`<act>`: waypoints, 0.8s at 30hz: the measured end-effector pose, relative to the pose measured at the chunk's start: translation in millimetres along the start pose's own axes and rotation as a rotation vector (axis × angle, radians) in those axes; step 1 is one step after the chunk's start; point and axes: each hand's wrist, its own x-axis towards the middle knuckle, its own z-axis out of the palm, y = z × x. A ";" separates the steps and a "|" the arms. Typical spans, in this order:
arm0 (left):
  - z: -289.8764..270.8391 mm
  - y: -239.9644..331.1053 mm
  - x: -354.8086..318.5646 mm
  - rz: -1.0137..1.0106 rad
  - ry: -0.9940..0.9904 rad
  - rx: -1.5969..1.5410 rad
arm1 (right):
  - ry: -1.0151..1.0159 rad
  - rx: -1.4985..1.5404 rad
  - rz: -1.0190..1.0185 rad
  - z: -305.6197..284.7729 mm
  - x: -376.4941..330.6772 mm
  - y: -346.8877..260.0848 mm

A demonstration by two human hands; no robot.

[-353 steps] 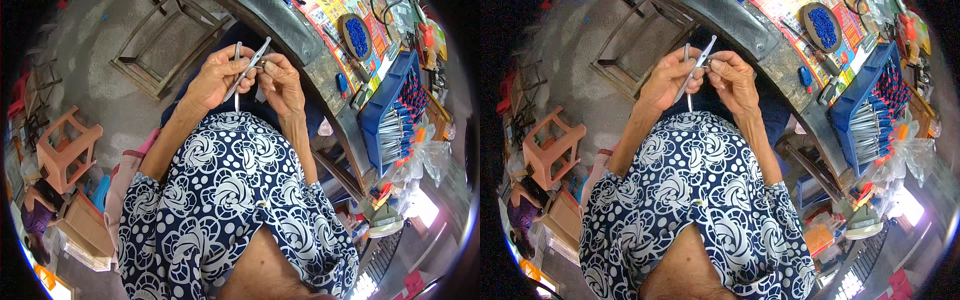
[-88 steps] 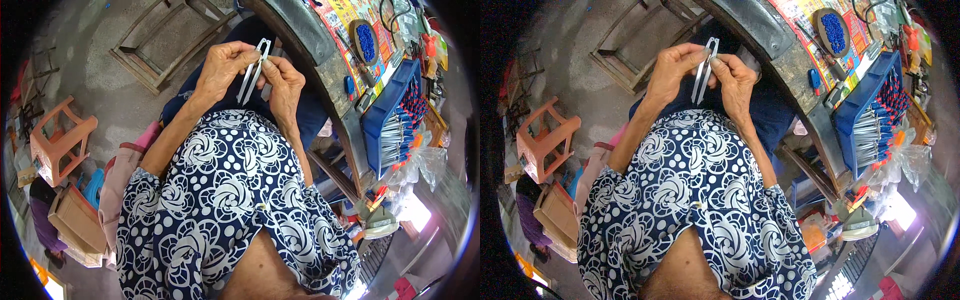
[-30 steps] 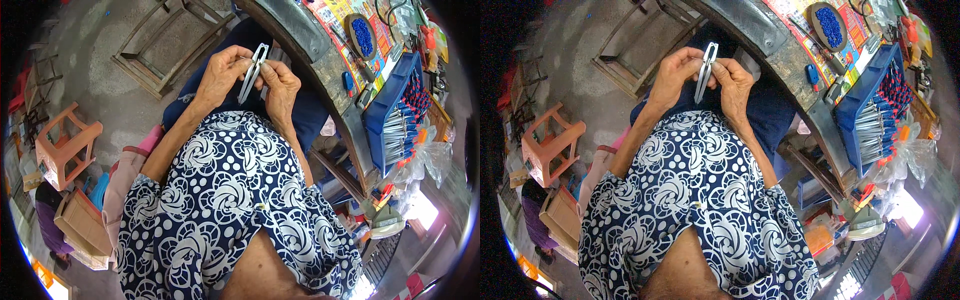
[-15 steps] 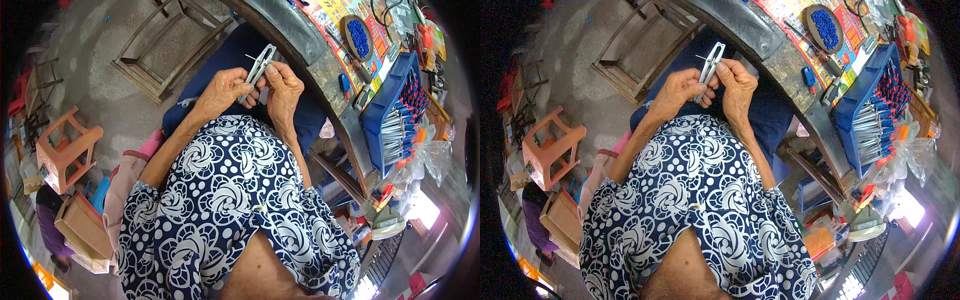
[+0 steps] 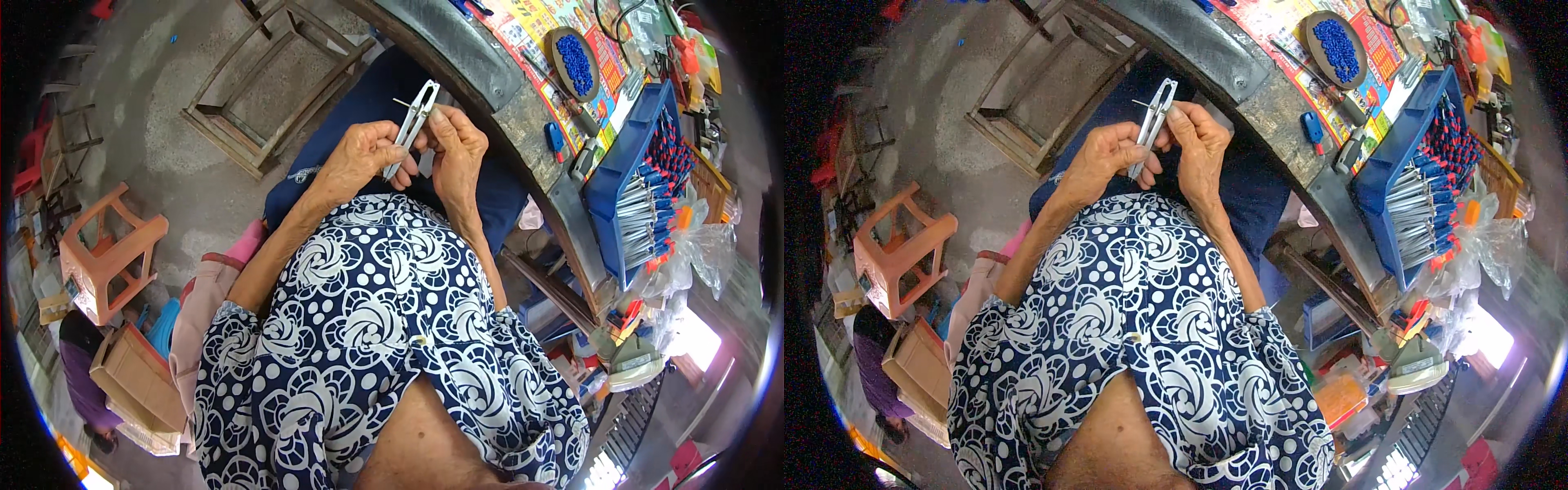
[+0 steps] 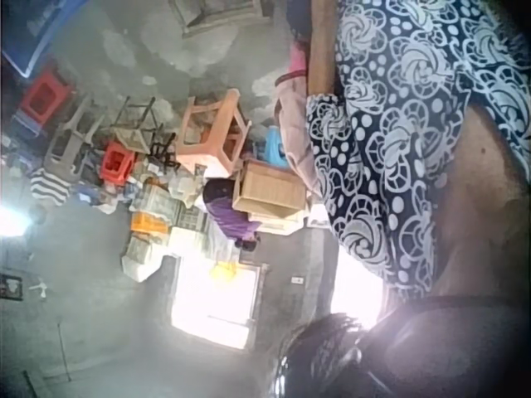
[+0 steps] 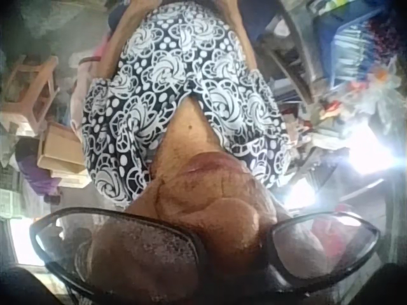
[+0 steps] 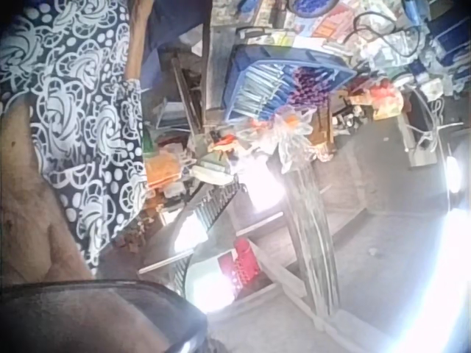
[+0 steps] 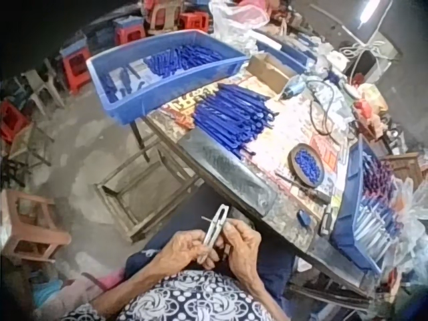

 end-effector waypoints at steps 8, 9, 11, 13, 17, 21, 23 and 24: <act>1.3 2.1 -4.3 0.012 0.010 0.046 | 0.026 0.005 -0.008 -2.1 0.3 -1.4; 0.8 2.6 -4.9 0.006 0.015 0.045 | 0.040 0.009 0.010 -2.7 0.8 -2.9; -0.8 0.0 -5.1 0.010 -0.036 0.060 | 0.061 -0.021 0.016 -6.3 2.2 -2.8; -2.6 1.0 -5.1 -0.006 -0.048 0.069 | 0.068 -0.019 -0.016 -4.5 5.3 -3.7; -7.1 0.6 -3.4 -0.045 -0.082 0.063 | 0.098 -0.057 -0.016 -8.4 6.6 -0.9; -12.8 -2.0 -4.0 -0.090 -0.148 0.070 | 0.107 -0.072 -0.027 -8.9 8.3 2.7; -13.1 -3.2 -3.3 -0.099 -0.159 0.054 | 0.104 -0.072 -0.052 -10.2 11.6 7.4; -13.7 -3.1 -3.0 -0.100 -0.155 0.050 | 0.101 -0.074 -0.047 -9.9 13.9 9.3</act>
